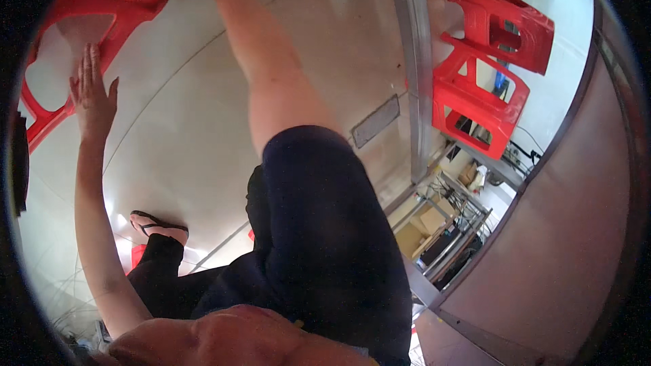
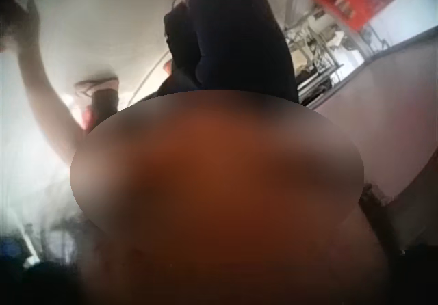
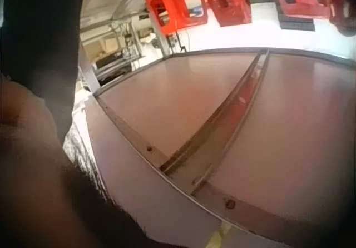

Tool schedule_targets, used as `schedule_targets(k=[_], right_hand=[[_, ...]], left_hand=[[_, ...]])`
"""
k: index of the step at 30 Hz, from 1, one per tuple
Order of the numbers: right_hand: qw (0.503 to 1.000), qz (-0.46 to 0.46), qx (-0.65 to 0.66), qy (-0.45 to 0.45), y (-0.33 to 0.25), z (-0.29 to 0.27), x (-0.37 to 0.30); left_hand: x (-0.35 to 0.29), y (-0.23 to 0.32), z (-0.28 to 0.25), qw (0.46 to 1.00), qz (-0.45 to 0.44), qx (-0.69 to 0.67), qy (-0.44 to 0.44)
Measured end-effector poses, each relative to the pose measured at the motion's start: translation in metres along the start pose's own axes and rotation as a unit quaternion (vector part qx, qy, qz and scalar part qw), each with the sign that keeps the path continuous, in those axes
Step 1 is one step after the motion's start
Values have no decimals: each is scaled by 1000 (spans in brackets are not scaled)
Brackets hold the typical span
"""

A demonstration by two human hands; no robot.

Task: Applying glue and assembling small components into metal housings at a workbench.

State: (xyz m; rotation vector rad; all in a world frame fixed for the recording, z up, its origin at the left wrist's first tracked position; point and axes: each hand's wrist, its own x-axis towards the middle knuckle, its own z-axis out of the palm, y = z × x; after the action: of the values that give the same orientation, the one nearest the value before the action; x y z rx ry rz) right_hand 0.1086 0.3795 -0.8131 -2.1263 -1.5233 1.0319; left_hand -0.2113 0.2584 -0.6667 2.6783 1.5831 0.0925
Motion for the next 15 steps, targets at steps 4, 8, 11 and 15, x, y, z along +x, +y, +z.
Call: schedule_targets(k=[4, 8, 11, 15], right_hand=[[962, -197, -183, 54, 34, -58, -109], [956, -184, -190, 126, 155, -117, -220], [955, 20, -257, 147, 265, -164, -302], [935, 230, -200, 181, 371, -226, -387]], left_hand=[[-5, -7, 6, 999, 14, 18, 30], [-4, -19, 20, 996, 38, 69, 46], [-2, -15, 15, 994, 51, 80, 45], [3, -16, 29, 994, 65, 84, 35]])
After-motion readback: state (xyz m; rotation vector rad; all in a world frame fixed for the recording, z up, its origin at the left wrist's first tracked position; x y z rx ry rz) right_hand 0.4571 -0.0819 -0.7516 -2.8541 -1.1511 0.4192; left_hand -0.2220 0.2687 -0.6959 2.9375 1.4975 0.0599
